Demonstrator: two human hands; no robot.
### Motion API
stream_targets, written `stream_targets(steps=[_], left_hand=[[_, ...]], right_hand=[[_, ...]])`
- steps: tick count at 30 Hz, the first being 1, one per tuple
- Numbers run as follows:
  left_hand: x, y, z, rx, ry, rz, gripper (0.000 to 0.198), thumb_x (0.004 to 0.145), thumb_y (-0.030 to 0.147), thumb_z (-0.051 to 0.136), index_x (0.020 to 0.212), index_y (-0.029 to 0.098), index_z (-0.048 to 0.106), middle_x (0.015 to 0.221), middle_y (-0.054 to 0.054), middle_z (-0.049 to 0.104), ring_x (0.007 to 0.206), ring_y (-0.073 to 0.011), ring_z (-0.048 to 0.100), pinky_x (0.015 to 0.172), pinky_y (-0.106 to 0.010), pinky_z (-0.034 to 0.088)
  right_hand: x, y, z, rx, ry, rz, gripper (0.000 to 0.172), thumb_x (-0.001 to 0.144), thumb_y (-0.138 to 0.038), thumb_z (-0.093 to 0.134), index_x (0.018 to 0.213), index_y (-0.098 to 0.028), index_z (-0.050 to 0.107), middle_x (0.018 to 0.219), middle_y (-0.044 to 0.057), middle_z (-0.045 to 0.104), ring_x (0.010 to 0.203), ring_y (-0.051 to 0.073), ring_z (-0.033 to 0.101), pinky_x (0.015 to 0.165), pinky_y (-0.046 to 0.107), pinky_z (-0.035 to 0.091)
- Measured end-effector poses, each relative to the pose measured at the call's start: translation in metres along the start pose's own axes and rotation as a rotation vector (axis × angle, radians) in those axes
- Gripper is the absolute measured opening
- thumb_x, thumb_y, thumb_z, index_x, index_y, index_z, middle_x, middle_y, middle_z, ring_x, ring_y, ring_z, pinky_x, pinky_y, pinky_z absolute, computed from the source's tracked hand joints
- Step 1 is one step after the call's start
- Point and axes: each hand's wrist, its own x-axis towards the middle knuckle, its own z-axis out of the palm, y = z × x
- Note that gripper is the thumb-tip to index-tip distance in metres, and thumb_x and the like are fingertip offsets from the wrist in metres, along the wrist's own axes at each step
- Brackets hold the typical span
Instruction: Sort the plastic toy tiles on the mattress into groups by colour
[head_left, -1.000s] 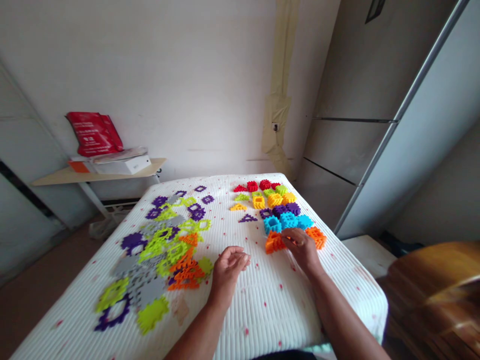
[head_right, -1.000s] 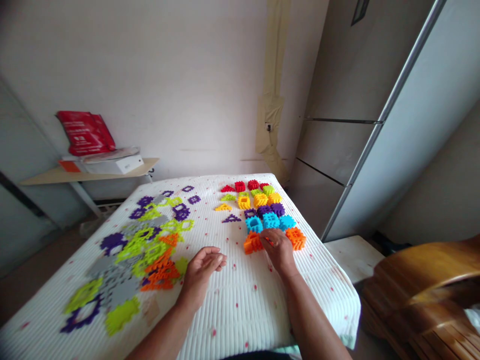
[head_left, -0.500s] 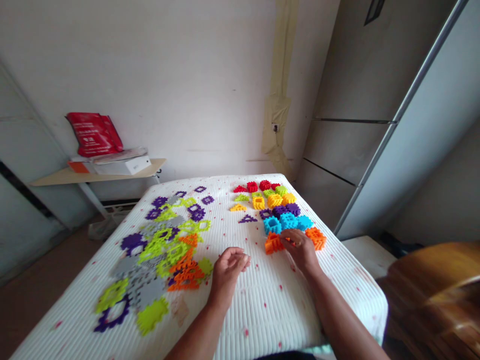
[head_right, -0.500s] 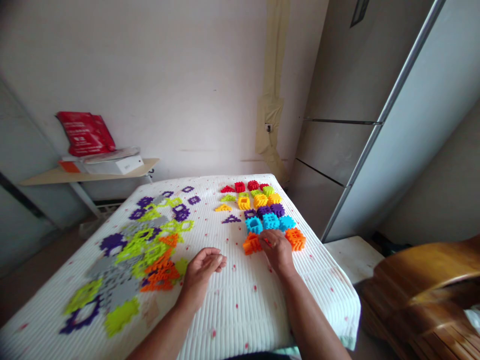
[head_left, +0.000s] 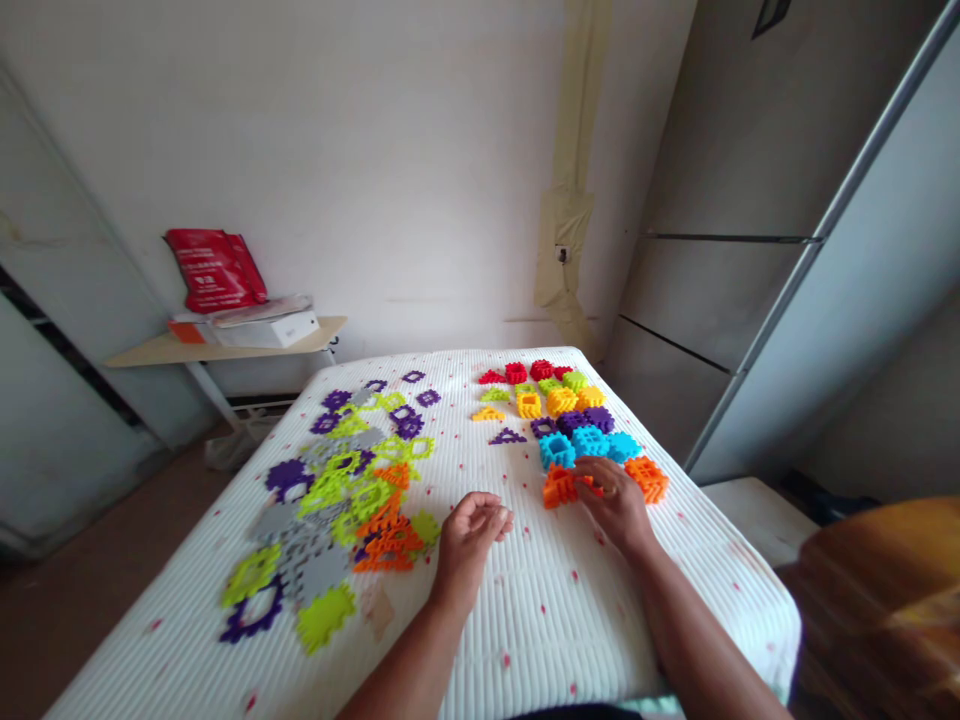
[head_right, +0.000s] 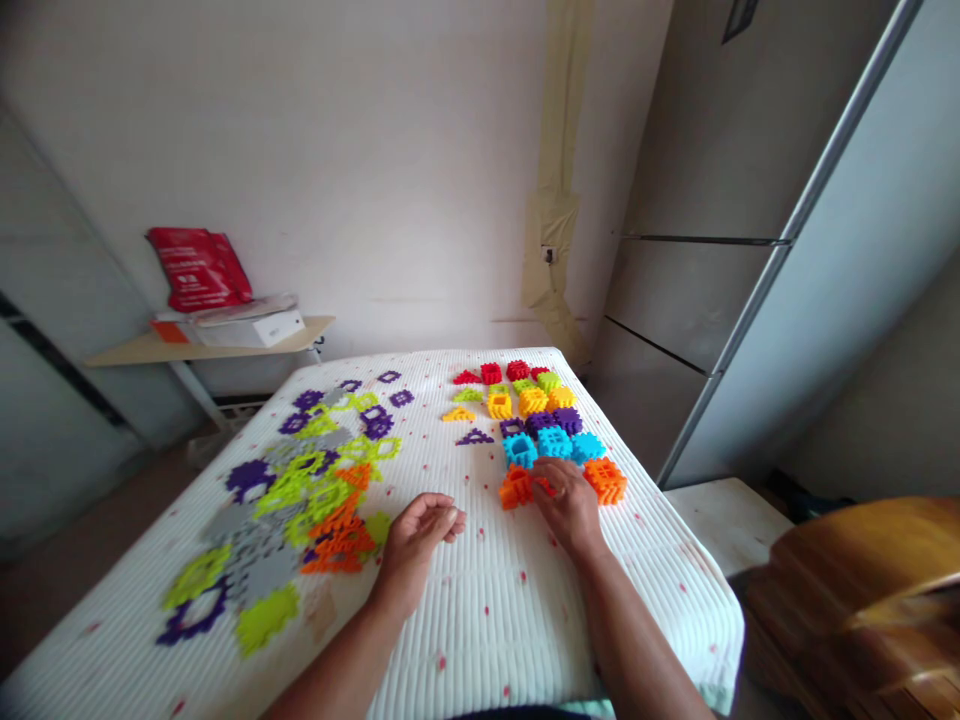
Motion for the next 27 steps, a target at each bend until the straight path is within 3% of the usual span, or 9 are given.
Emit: stream_targets(steps=[4, 9, 12, 15, 20, 24, 27], left_hand=[[0.002, 0.002, -0.005, 0.146, -0.014, 0.096, 0.022, 0.068, 0.036, 0.066, 0.076, 0.017, 0.060, 0.067, -0.004, 0.066, 0.062, -0.0157, 0.061, 0.059, -0.025, 0.044], [0.022, 0.035, -0.041, 0.805, 0.125, 0.384, 0.011, 0.073, 0.021, 0.056, 0.076, 0.022, 0.067, 0.077, -0.004, 0.068, 0.076, -0.0188, 0.061, 0.074, -0.029, 0.044], [0.036, 0.064, -0.068, 1.309, 0.231, 0.320, 0.015, 0.073, 0.021, 0.055, 0.081, 0.023, 0.068, 0.093, -0.007, 0.069, 0.094, -0.0229, 0.059, 0.084, -0.032, 0.041], [0.045, 0.081, -0.084, 1.623, 0.283, 0.164, 0.021, 0.074, 0.031, 0.056, 0.087, 0.021, 0.069, 0.096, -0.011, 0.067, 0.096, -0.0273, 0.057, 0.079, -0.036, 0.040], [0.055, 0.072, -0.089, 1.781, 0.314, 0.096, 0.023, 0.072, 0.032, 0.055, 0.087, 0.021, 0.068, 0.098, -0.014, 0.066, 0.098, -0.0305, 0.057, 0.076, -0.038, 0.040], [0.058, 0.066, -0.089, 1.797, 0.354, 0.119, 0.022, 0.073, 0.030, 0.053, 0.085, 0.020, 0.069, 0.097, -0.014, 0.067, 0.096, -0.0297, 0.058, 0.076, -0.038, 0.040], [0.056, 0.073, -0.089, 1.787, 0.395, 0.154, 0.027, 0.080, 0.029, 0.045, 0.086, 0.019, 0.069, 0.092, -0.014, 0.068, 0.091, -0.0288, 0.059, 0.073, -0.037, 0.040]], right_hand=[[-0.002, -0.002, 0.000, 0.034, 0.048, -0.021, 0.017, 0.088, -0.026, 0.049, 0.087, -0.021, 0.065, 0.094, 0.008, 0.067, 0.087, 0.022, 0.064, 0.074, 0.035, 0.053], [-0.001, -0.008, -0.003, 0.056, 0.115, -0.035, 0.015, 0.088, -0.025, 0.049, 0.085, -0.021, 0.063, 0.087, 0.007, 0.066, 0.078, 0.020, 0.063, 0.066, 0.031, 0.052], [0.001, -0.013, -0.004, 0.055, 0.120, -0.040, 0.016, 0.087, -0.025, 0.048, 0.085, -0.021, 0.063, 0.085, 0.007, 0.067, 0.074, 0.020, 0.063, 0.064, 0.031, 0.052], [0.001, -0.016, -0.003, 0.061, 0.125, -0.061, 0.015, 0.087, -0.024, 0.049, 0.083, -0.021, 0.063, 0.084, 0.006, 0.067, 0.075, 0.020, 0.064, 0.068, 0.032, 0.052], [0.000, -0.016, 0.000, 0.064, 0.114, -0.088, 0.012, 0.088, -0.021, 0.049, 0.085, -0.021, 0.061, 0.086, 0.006, 0.066, 0.080, 0.020, 0.063, 0.071, 0.032, 0.051], [-0.001, -0.015, 0.000, 0.070, 0.121, -0.101, 0.010, 0.087, -0.019, 0.050, 0.086, -0.020, 0.060, 0.085, 0.006, 0.065, 0.080, 0.019, 0.063, 0.071, 0.032, 0.050], [-0.001, -0.016, 0.000, 0.072, 0.119, -0.091, 0.011, 0.087, -0.020, 0.050, 0.085, -0.020, 0.061, 0.085, 0.006, 0.066, 0.079, 0.019, 0.063, 0.071, 0.032, 0.050]])
